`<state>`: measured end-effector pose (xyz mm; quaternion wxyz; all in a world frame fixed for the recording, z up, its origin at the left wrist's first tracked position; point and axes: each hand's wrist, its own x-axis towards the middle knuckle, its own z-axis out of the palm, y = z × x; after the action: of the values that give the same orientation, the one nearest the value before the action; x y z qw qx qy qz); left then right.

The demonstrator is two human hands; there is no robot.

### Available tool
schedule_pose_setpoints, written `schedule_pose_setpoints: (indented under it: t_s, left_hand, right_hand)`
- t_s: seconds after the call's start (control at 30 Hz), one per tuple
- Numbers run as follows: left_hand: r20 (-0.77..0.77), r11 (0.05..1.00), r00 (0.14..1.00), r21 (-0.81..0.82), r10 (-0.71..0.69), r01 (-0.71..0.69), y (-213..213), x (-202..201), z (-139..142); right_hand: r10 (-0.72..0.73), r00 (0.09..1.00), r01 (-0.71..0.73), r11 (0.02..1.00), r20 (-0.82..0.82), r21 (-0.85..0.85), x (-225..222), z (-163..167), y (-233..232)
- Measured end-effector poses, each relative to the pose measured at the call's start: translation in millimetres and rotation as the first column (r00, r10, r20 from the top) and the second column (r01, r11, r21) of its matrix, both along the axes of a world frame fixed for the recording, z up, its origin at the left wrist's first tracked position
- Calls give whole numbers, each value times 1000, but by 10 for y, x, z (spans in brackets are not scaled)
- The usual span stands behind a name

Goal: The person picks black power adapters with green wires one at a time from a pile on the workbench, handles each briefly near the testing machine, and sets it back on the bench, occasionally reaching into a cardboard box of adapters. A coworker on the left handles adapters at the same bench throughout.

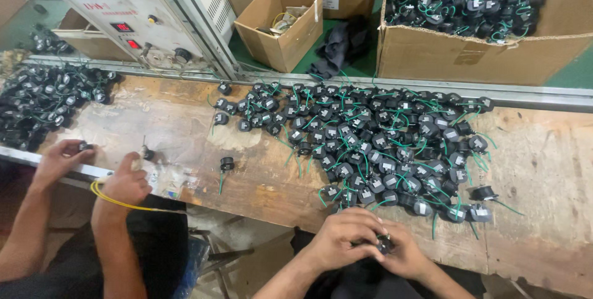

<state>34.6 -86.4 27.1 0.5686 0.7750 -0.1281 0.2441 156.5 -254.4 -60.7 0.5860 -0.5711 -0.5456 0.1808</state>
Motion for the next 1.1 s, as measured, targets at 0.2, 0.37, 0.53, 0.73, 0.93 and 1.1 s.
schedule_pose_setpoints:
  t_s: [0.2,0.37,0.53,0.73,0.93,1.1]
  left_hand:
    - [-95,980,985,-126,142,-153,-49,-46,38]
    - [2,827,835,142,550,-544,645,71,263]
    - [101,614,750,508,654,-604,924,339,239]
    - [202,765,756,43,623,-642,696,155,82]
    - [171,981,966,-21,192,-191,172,131,75]
    - [181,968,965,135,188,-213,163,90,34]
  right_hand:
    - [139,989,-142,988,-48,-56,-48,219,82]
    - [-26,989,4,988,-142,-152,-27,363,87]
    - [52,979,-80,987,-196,-136,17,332,73]
    - [41,842,-110,989,-538,-96,32,189,31]
    - [10,965,-51,987,-262,-153,77,52,3]
    - [-65,987,50,993,-145,-106,94,-14,-19]
